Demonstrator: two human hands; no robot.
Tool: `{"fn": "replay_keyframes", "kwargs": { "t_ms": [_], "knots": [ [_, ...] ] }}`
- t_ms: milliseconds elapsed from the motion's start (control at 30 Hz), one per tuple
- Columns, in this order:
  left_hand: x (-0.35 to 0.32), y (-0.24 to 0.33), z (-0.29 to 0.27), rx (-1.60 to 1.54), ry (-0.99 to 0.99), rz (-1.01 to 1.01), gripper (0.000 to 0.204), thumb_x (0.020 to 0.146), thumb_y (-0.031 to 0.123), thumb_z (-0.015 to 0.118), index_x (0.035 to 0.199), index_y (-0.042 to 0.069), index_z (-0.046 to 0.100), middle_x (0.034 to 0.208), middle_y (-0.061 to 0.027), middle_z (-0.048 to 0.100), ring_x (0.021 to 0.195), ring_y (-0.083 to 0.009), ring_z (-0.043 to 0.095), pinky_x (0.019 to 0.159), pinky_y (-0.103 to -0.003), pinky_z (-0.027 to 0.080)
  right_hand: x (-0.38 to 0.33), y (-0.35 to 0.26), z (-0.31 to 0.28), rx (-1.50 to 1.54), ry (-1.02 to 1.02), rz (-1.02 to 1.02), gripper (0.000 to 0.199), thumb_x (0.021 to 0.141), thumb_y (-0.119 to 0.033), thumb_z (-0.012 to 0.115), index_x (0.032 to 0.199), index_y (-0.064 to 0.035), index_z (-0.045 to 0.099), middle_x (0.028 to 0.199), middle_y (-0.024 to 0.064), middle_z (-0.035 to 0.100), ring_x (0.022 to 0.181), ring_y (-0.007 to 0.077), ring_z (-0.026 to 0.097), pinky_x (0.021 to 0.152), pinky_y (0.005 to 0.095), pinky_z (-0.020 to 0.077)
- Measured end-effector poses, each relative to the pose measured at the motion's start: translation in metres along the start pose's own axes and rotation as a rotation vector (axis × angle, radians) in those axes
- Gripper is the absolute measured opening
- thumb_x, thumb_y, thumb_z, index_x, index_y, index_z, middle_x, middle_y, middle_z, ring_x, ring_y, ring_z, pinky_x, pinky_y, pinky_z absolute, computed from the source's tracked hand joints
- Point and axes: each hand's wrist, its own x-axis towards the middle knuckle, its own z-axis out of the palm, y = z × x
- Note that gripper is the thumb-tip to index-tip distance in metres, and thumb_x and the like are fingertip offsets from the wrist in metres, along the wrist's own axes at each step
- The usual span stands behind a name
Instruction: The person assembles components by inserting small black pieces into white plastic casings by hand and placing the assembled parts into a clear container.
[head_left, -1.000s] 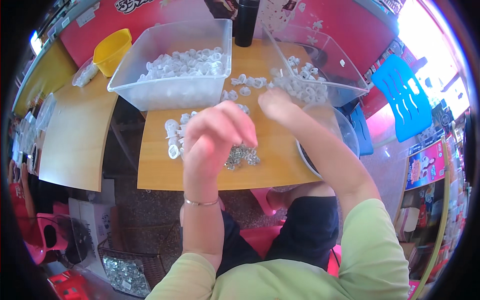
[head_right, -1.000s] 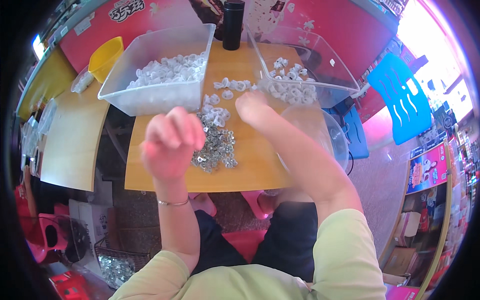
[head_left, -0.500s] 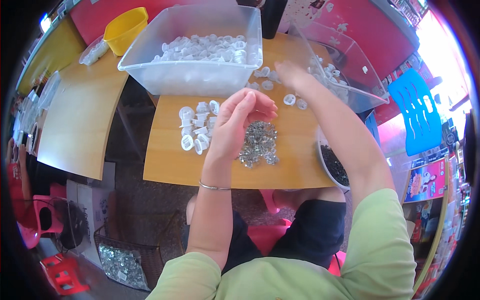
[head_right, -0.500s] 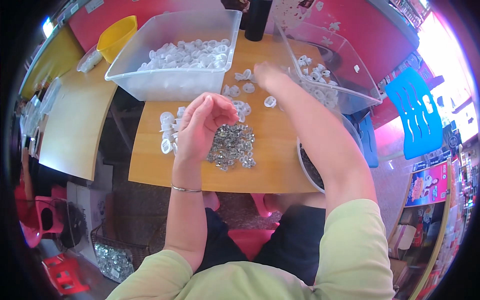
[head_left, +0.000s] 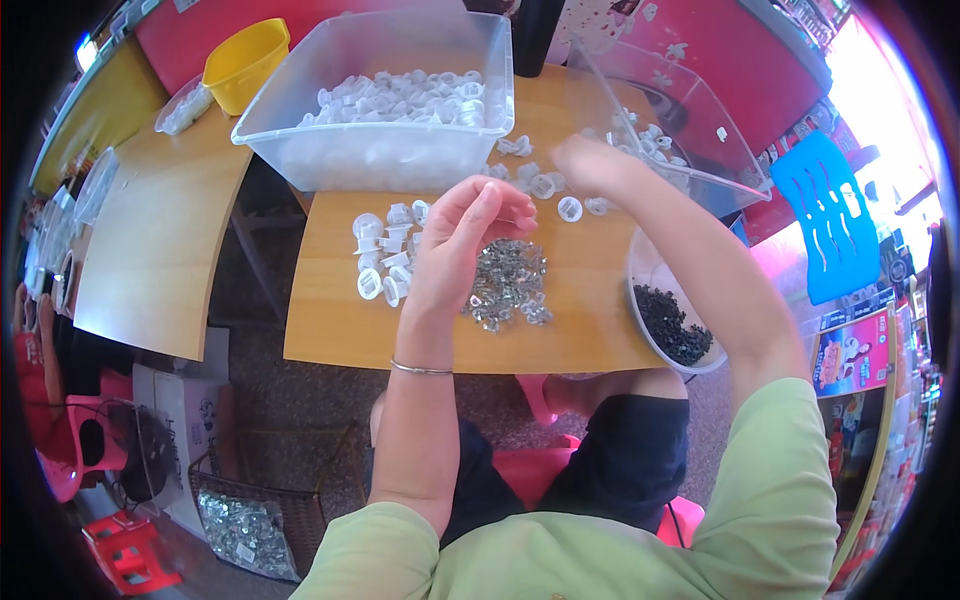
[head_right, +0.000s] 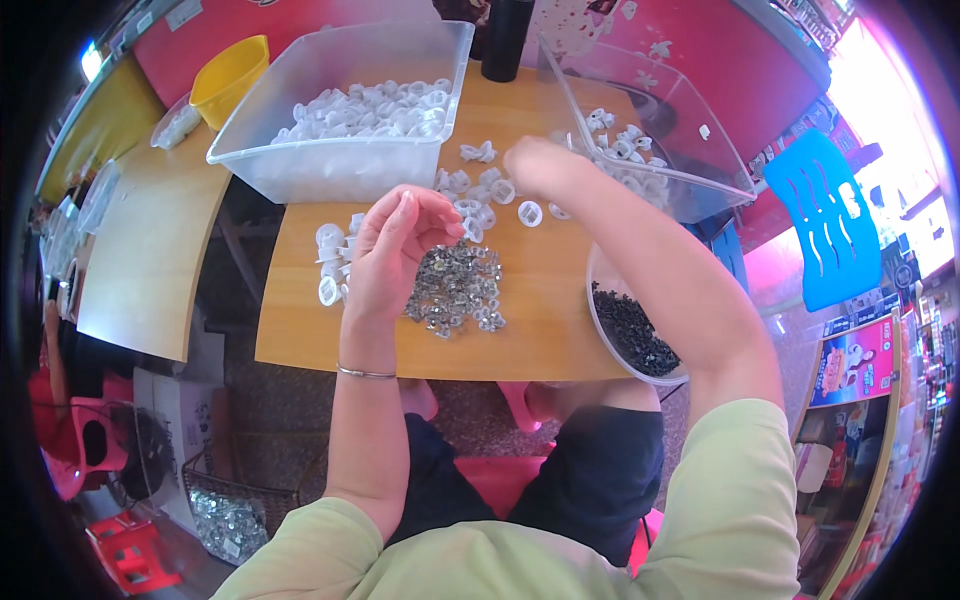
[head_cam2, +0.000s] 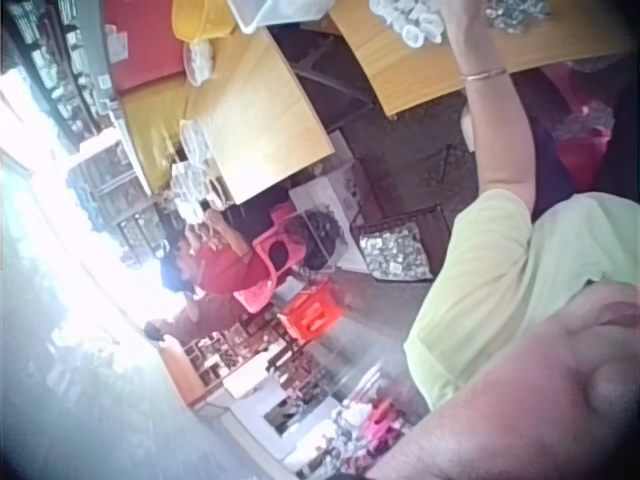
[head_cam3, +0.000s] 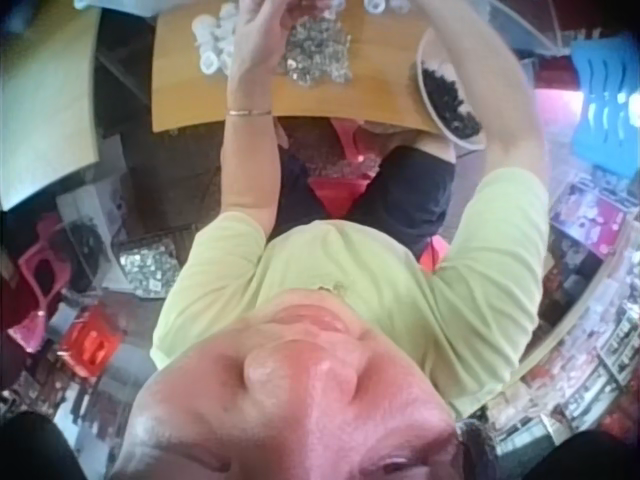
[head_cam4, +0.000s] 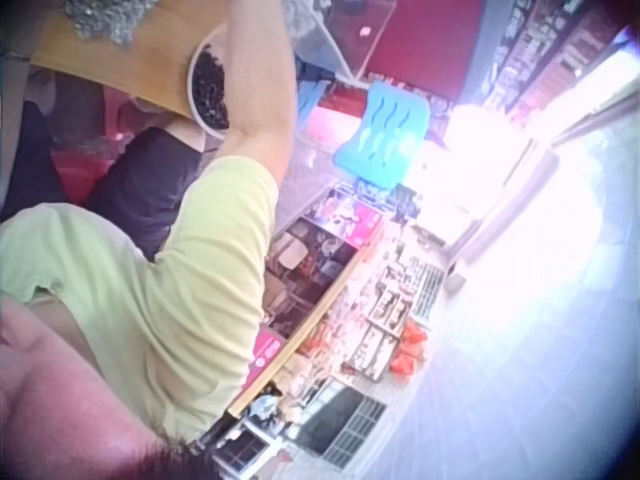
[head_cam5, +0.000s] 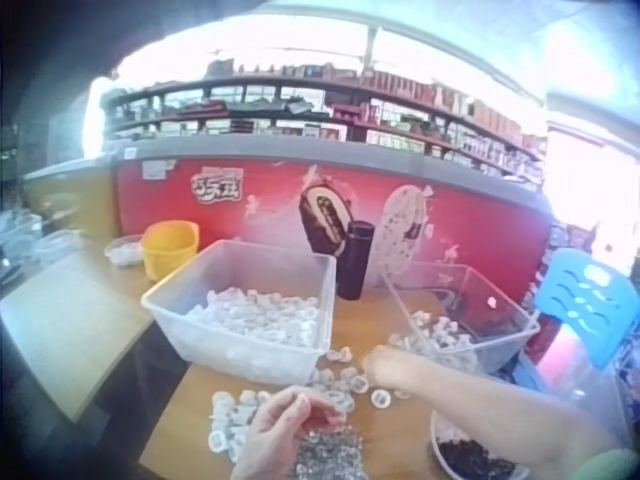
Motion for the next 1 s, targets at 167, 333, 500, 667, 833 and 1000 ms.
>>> {"fn": "replay_keyframes", "kwargs": {
  "t_ms": [167,333,500,667,833,1000],
  "knots": [
    [0.0,-0.005,-0.001,-0.019,-0.006,0.007,0.023,0.093,0.02,0.046,0.089,0.002,0.058,0.085,-0.0053,0.06,0.078,-0.012,0.059,0.072,-0.026,0.048,-0.009,-0.005,0.032,-0.516,0.02,-0.03,0.021,0.065,-0.017,0.068,0.086,-0.0112,0.069,0.093,0.0028,0.065,0.097,0.0206,0.055,0.079,0.032,0.043],
    [0.001,-0.005,0.001,-0.014,-0.002,-0.011,0.022,0.093,0.02,0.047,0.089,0.002,0.058,0.085,-0.0053,0.06,0.077,-0.0117,0.059,0.071,-0.026,0.049,-0.01,-0.003,0.04,-0.542,0.026,-0.029,0.022,0.07,-0.023,0.065,0.091,-0.0167,0.067,0.093,-0.0023,0.064,0.104,0.0187,0.049,0.085,0.0341,0.0354],
    [0.001,-0.008,0.002,-0.022,0.006,-0.005,0.02,0.092,0.019,0.048,0.089,0.002,0.058,0.084,-0.005,0.061,0.076,-0.0117,0.059,0.071,-0.026,0.049,-0.007,0.005,0.033,-0.399,0.08,-0.049,0.027,0.072,-0.019,0.062,0.099,-0.012,0.061,0.092,0.0017,0.065,0.098,0.0207,0.055,0.086,0.0366,0.0366],
    [0.002,-0.011,0.002,-0.027,0.016,-0.009,0.019,0.092,0.019,0.049,0.088,0.002,0.058,0.084,-0.0048,0.061,0.076,-0.0116,0.059,0.07,-0.026,0.049,-0.002,0.004,0.036,-0.148,0.076,-0.052,0.025,0.074,-0.017,0.06,0.098,-0.0094,0.06,0.092,0.0058,0.065,0.093,0.0218,0.06,0.087,0.0387,0.0373],
    [0.002,-0.01,0.0,-0.013,0.016,-0.007,0.019,0.092,0.019,0.049,0.087,0.002,0.057,0.084,-0.0049,0.061,0.076,-0.0113,0.059,0.07,-0.025,0.049,-0.011,0.001,0.031,-0.434,-0.058,-0.012,0.024,0.075,-0.015,0.057,0.099,-0.0126,0.058,0.092,0.002,0.064,0.095,0.0178,0.058,0.088,0.0361,0.0365],
    [0.003,-0.011,0.003,-0.02,0.036,-0.031,0.018,0.092,0.018,0.05,0.087,0.002,0.057,0.085,-0.0053,0.061,0.076,-0.0112,0.059,0.07,-0.026,0.049,-0.013,-0.001,0.048,-0.54,0.069,-0.02,0.024,0.074,-0.017,0.058,0.098,-0.012,0.057,0.088,0.0009,0.064,0.095,0.016,0.057,0.088,0.0344,0.0345]
  ]
}}
